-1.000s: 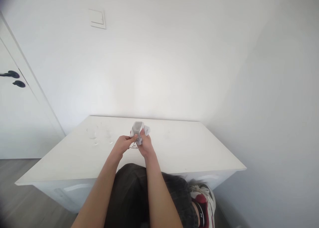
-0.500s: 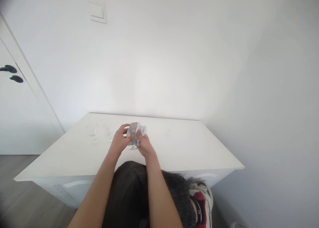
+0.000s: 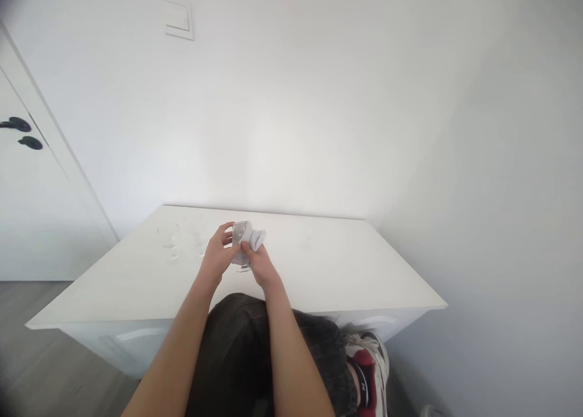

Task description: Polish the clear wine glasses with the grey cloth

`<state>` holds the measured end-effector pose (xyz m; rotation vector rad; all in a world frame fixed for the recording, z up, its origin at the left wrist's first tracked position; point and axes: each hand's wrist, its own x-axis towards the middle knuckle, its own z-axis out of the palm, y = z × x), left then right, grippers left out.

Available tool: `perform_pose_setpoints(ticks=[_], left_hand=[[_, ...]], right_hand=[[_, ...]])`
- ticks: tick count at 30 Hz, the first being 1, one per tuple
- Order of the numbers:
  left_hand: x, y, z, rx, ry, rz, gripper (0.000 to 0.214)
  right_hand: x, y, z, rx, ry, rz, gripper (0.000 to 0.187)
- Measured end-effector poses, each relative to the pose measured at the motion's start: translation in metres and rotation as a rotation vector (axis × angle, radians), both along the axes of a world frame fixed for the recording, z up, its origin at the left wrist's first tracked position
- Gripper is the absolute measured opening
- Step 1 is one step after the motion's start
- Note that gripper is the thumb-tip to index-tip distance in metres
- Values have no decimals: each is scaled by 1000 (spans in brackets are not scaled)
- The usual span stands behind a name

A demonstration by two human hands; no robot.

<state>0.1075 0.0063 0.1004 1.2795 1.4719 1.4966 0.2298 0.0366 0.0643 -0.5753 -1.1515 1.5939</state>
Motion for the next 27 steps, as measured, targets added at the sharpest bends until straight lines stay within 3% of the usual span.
perform_pose_setpoints(ticks=[6, 8, 11, 16, 22, 27], left_hand=[[3, -4, 9, 43, -121, 3, 48], [2, -4, 10, 19, -82, 35, 40], [1, -3, 9, -30, 37, 94, 48], [-1, -1, 5, -34, 76, 120, 56], [2, -6, 11, 73, 39, 190, 46], [3, -16, 24, 127, 65, 321, 44]], right_hand=[[-2, 2, -5, 164, -138, -99, 38], [-1, 4, -8, 192, -214, -159, 31], [1, 7, -13, 214, -320, -199, 25], [4, 11, -17, 175, -368, -267, 26], [3, 18, -26, 94, -273, -301, 27], [7, 25, -31, 44, -120, -626, 24]])
